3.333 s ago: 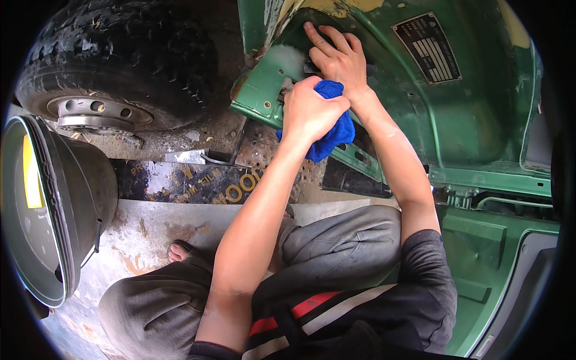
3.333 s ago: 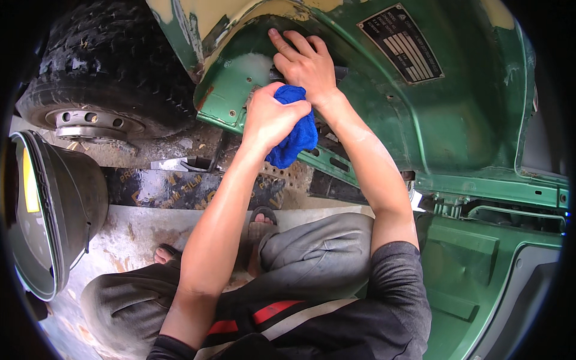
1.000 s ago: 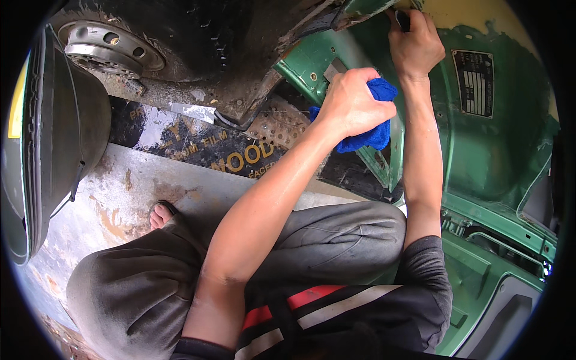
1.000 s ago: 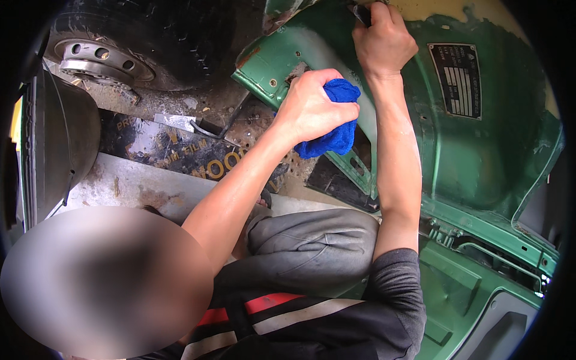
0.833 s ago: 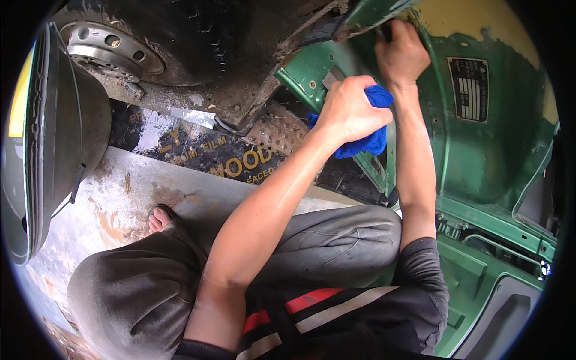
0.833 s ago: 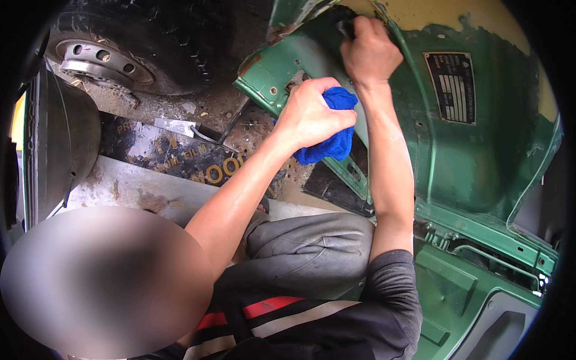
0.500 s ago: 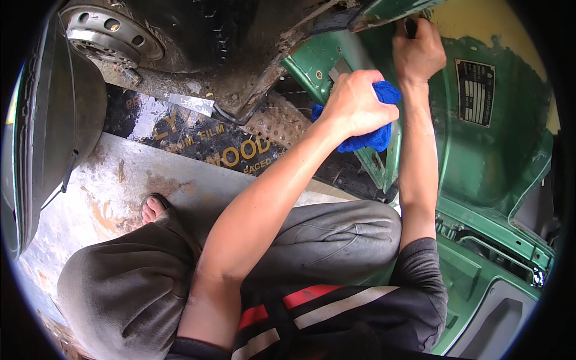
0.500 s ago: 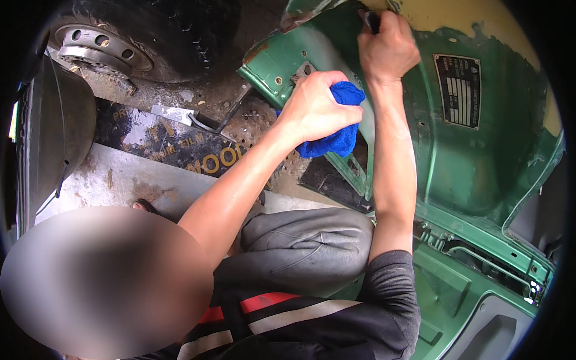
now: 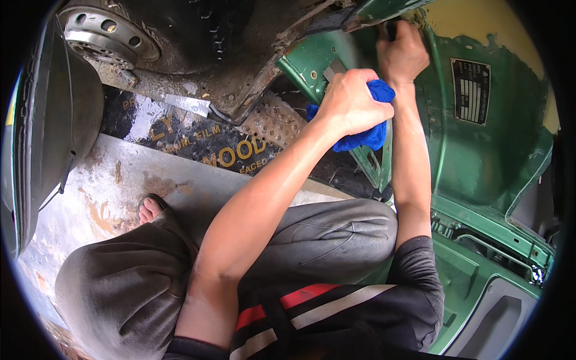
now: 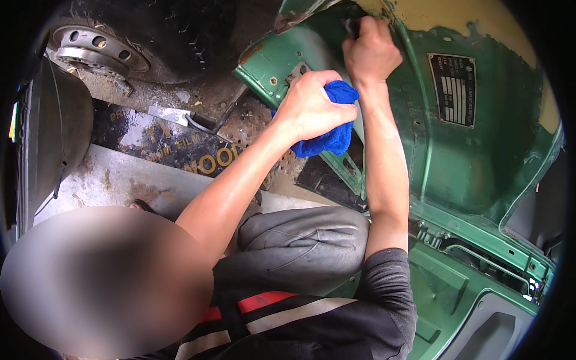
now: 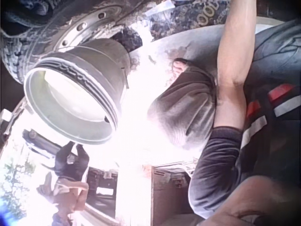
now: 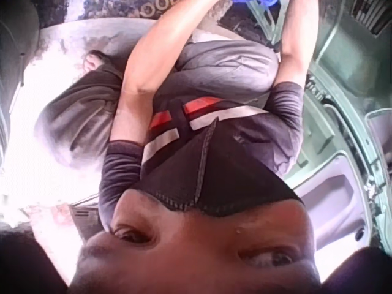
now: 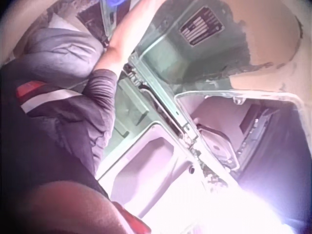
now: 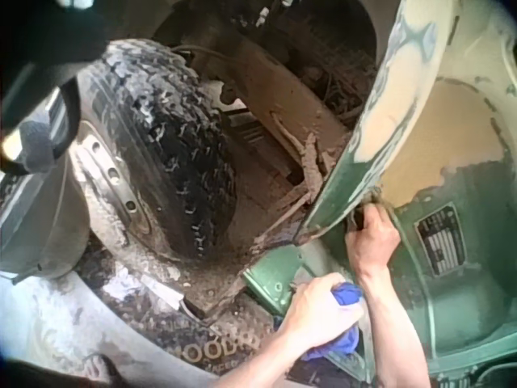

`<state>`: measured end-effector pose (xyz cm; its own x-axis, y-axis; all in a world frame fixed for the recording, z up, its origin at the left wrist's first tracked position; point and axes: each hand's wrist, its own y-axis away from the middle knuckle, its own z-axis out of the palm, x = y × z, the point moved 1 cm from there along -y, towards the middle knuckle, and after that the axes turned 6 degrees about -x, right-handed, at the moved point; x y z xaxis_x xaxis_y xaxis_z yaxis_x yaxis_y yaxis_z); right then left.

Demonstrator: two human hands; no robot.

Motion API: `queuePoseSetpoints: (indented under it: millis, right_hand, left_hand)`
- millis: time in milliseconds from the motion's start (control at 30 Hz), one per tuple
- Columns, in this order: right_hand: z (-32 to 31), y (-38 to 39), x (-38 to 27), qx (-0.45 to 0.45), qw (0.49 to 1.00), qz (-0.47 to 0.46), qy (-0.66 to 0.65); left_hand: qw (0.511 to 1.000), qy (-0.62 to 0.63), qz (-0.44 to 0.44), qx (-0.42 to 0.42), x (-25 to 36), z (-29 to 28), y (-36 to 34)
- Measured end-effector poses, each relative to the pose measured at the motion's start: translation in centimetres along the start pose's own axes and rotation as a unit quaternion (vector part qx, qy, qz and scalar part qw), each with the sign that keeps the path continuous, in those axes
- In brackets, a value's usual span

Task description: The person uses sandpaper and water from a bucket to sand down a patched area on a green truck's body, then wipes it with a blue cloth.

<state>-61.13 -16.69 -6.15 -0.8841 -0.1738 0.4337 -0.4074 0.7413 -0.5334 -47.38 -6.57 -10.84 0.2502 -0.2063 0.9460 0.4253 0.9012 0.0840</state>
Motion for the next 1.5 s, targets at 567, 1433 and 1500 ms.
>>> queuePoseSetpoints:
  millis: [567, 1433, 1500]
  right_hand:
    - [-1.6, -1.1, 1.0, 0.049, 0.998, 0.027, -0.036]
    - [-1.8, -0.3, -0.7, 0.008, 0.999, -0.017, -0.041]
    - [-1.2, -1.2, -1.7, -0.01, 0.999, -0.02, -0.036]
  left_hand:
    - [1.0, 0.001, 0.027, 0.011, -0.1, 0.5, 0.0]
    - [0.999, 0.032, -0.008, -0.012, -0.1, 0.7, 0.3]
    - [1.0, -0.006, 0.004, 0.021, -0.2, 0.5, 0.2]
